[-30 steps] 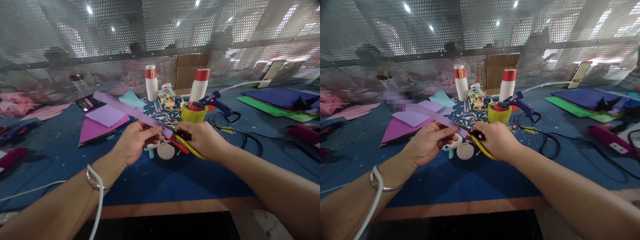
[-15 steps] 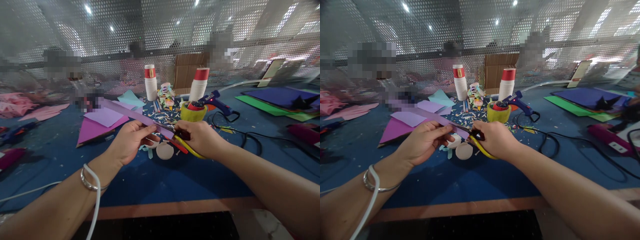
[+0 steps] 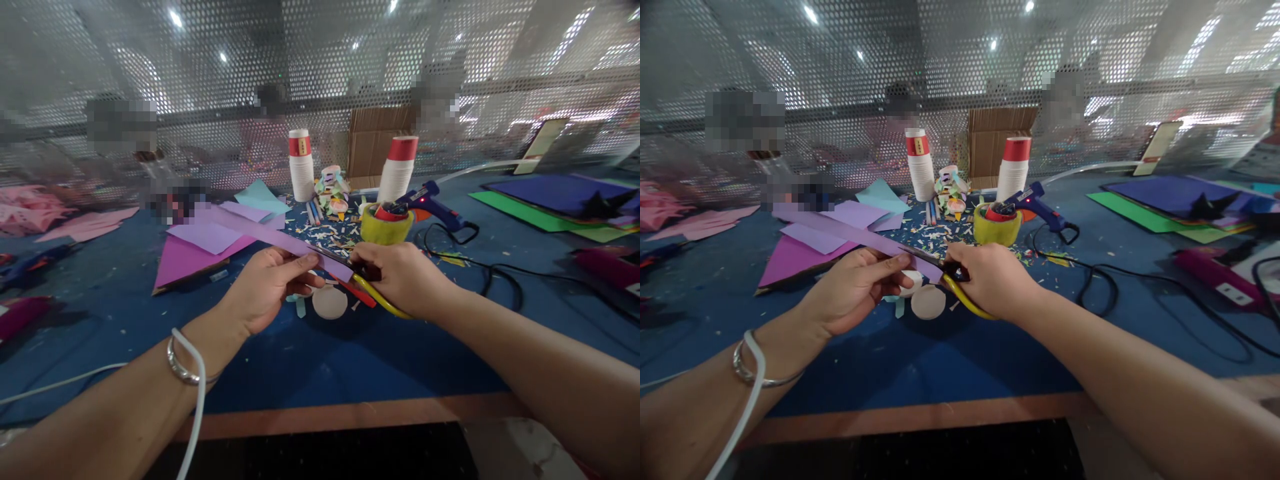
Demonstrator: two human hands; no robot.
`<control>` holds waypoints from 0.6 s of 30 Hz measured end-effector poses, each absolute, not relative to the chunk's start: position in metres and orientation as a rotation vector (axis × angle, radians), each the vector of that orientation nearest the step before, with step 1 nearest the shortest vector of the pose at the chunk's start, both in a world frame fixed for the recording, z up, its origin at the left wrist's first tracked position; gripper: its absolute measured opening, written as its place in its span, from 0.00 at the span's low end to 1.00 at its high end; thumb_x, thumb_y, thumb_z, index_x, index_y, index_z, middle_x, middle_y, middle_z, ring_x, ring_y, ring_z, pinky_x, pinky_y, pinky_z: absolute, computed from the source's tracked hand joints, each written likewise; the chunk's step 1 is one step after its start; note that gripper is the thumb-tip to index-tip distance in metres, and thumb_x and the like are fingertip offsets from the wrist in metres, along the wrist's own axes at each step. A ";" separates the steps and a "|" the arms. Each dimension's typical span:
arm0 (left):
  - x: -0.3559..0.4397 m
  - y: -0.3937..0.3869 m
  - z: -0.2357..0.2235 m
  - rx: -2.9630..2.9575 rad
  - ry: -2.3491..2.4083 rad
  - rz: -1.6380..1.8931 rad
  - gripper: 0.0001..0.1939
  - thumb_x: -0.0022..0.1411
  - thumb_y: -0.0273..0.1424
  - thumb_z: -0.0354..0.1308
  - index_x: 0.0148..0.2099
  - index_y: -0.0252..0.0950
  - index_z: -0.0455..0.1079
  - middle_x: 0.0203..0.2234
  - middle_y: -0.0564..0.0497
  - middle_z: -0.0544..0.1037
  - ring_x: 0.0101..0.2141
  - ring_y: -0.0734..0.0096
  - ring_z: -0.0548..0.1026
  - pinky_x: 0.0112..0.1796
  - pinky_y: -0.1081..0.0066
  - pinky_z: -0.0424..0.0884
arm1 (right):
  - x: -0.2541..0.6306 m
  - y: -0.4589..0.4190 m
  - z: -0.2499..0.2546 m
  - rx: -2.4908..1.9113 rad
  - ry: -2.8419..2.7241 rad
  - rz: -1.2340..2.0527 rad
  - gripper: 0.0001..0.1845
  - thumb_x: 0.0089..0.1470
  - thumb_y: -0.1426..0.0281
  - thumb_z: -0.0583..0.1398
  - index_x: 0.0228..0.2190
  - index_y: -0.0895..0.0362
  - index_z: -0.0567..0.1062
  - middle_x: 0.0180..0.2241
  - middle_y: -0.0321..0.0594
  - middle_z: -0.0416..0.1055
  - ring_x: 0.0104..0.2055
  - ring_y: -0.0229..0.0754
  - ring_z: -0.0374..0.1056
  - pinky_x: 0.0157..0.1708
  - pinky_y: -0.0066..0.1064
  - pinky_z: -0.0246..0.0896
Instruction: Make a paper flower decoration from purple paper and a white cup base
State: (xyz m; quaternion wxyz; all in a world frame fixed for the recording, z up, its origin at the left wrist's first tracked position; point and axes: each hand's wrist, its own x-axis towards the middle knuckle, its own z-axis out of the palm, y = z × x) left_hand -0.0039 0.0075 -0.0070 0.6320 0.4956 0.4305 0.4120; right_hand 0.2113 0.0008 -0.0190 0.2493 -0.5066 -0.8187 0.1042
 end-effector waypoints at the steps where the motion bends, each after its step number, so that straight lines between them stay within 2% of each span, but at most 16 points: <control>1: -0.004 0.008 -0.007 1.140 0.978 0.942 0.06 0.59 0.29 0.67 0.33 0.32 0.80 0.21 0.50 0.80 0.23 0.77 0.77 0.25 0.80 0.69 | 0.211 0.001 -0.019 -1.376 -2.231 0.281 0.10 0.53 0.62 0.60 0.32 0.56 0.74 0.24 0.36 0.72 0.24 0.38 0.62 0.26 0.29 0.47; 18: -0.003 0.005 -0.005 1.174 0.960 0.994 0.05 0.58 0.30 0.67 0.31 0.33 0.79 0.20 0.50 0.80 0.22 0.76 0.76 0.23 0.80 0.67 | 0.210 0.000 -0.018 -1.359 -2.196 0.306 0.10 0.53 0.60 0.60 0.32 0.54 0.72 0.23 0.33 0.69 0.23 0.35 0.58 0.25 0.28 0.48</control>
